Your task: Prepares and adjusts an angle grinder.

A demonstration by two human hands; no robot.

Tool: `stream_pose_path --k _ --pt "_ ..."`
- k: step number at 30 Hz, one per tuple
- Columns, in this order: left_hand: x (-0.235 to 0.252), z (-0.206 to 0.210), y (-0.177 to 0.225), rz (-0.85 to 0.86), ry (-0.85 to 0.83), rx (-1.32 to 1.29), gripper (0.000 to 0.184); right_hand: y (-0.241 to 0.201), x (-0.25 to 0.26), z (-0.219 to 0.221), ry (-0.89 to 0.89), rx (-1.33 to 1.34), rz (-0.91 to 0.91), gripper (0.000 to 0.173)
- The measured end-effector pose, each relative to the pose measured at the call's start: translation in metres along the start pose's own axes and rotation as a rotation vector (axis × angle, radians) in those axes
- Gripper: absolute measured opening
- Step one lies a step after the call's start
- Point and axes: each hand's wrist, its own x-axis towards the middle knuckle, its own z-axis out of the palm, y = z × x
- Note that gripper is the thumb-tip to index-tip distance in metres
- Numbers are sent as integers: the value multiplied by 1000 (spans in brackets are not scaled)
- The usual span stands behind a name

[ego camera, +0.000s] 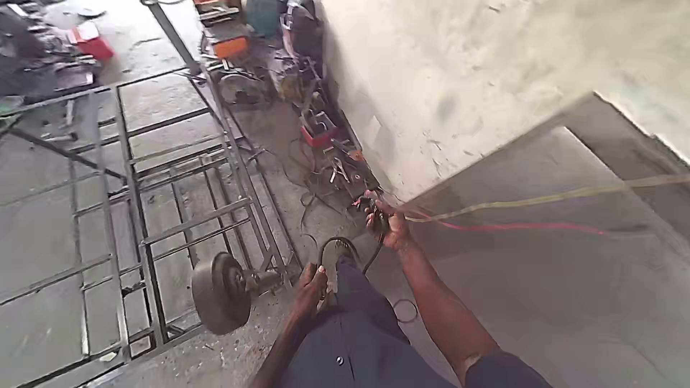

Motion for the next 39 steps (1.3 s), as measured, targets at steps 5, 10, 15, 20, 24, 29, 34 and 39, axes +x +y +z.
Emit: stream_pose_path --k 5,10,15,20,24,29,34,39 --pt "105 43 41 110 218 156 26 -15 81 57 -91 -184 190 14" --pt "181 98 117 343 296 400 28 -42 119 106 -351 -489 197 62" --pt "215 109 158 517 464 585 26 -71 134 165 -537 -443 188 60" --pt "238 85 210 443 613 713 45 -85 153 218 -721 -430 254 57" --pt "266 57 251 354 618 673 46 -89 179 255 -822 -453 212 59" --pt "314 35 299 551 555 177 29 -94 220 282 -879 -556 69 68" --pt "360 29 339 430 407 188 25 -71 253 267 -732 -415 -156 87" --pt "417 16 355 321 422 165 25 -73 294 274 -771 -553 -235 84"
